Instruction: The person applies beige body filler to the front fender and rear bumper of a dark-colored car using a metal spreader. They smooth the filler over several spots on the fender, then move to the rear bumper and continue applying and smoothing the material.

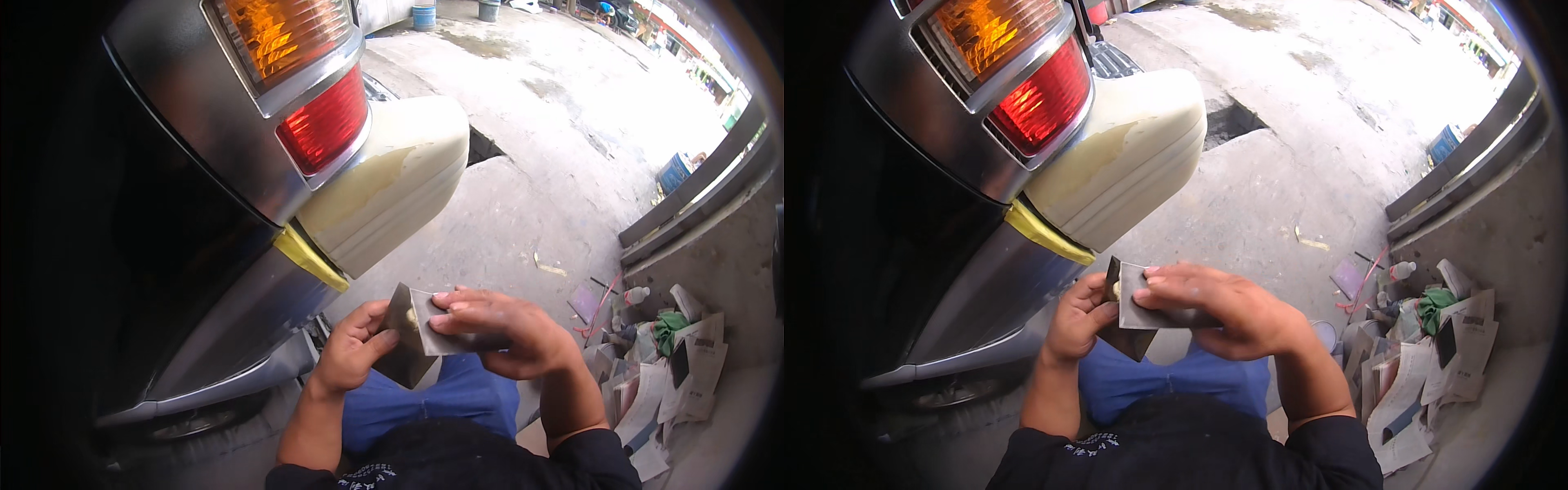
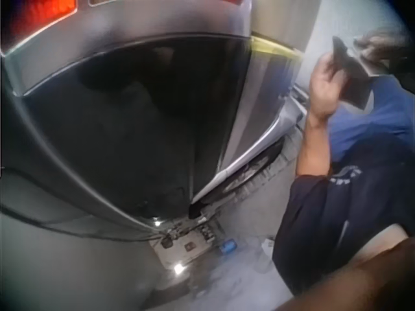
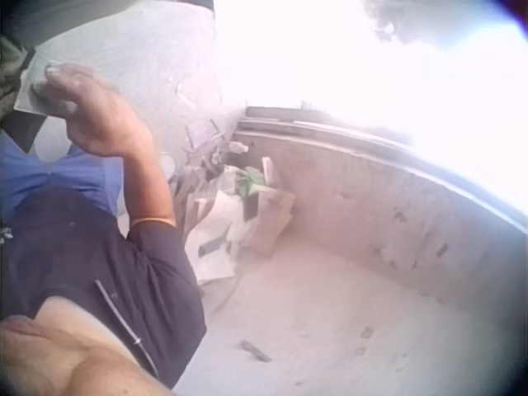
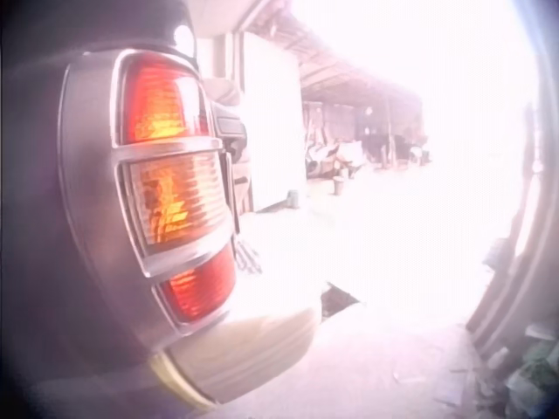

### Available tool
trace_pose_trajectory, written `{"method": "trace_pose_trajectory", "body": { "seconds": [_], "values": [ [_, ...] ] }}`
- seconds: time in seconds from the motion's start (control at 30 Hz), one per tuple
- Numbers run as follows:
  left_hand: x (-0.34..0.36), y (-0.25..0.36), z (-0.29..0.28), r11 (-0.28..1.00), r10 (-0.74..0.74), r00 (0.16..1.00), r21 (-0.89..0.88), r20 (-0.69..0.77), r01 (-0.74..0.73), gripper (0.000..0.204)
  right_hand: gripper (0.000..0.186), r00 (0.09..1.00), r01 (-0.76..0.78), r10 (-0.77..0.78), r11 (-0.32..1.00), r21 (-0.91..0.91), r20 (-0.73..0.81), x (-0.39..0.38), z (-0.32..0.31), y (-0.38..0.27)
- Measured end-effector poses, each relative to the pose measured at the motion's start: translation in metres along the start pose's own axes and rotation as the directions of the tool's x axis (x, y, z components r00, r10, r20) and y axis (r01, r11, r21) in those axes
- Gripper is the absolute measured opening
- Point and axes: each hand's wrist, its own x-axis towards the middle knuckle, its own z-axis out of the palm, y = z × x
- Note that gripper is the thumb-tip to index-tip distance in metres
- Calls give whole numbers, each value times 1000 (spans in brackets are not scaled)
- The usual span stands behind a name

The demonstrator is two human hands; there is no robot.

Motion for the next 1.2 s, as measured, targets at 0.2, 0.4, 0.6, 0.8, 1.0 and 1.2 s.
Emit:
{"method": "trace_pose_trajectory", "body": {
  "seconds": [0.2,0.4,0.6,0.8,1.0,1.2],
  "values": [
    [-6,23,15,999,-47,998,-5,-29,47,35,74,975,-223,223,974,-30,-6,1,-6,0],
    [4,92,75,996,-37,975,70,-221,53,35,66,824,-532,426,807,-255,-373,6,-27,-40],
    [8,161,127,988,-118,930,53,-349,145,39,57,865,-479,294,727,-492,-407,60,-55,-136],
    [7,219,171,975,-204,914,6,-351,220,41,50,884,-459,331,743,-487,-329,78,-80,-192],
    [10,248,189,776,122,934,619,-336,121,36,49,831,-555,532,780,-289,-162,72,-105,-214],
    [7,243,179,720,280,889,692,-362,55,35,52,704,-667,622,745,-16,-343,66,-131,-196]
  ]
}}
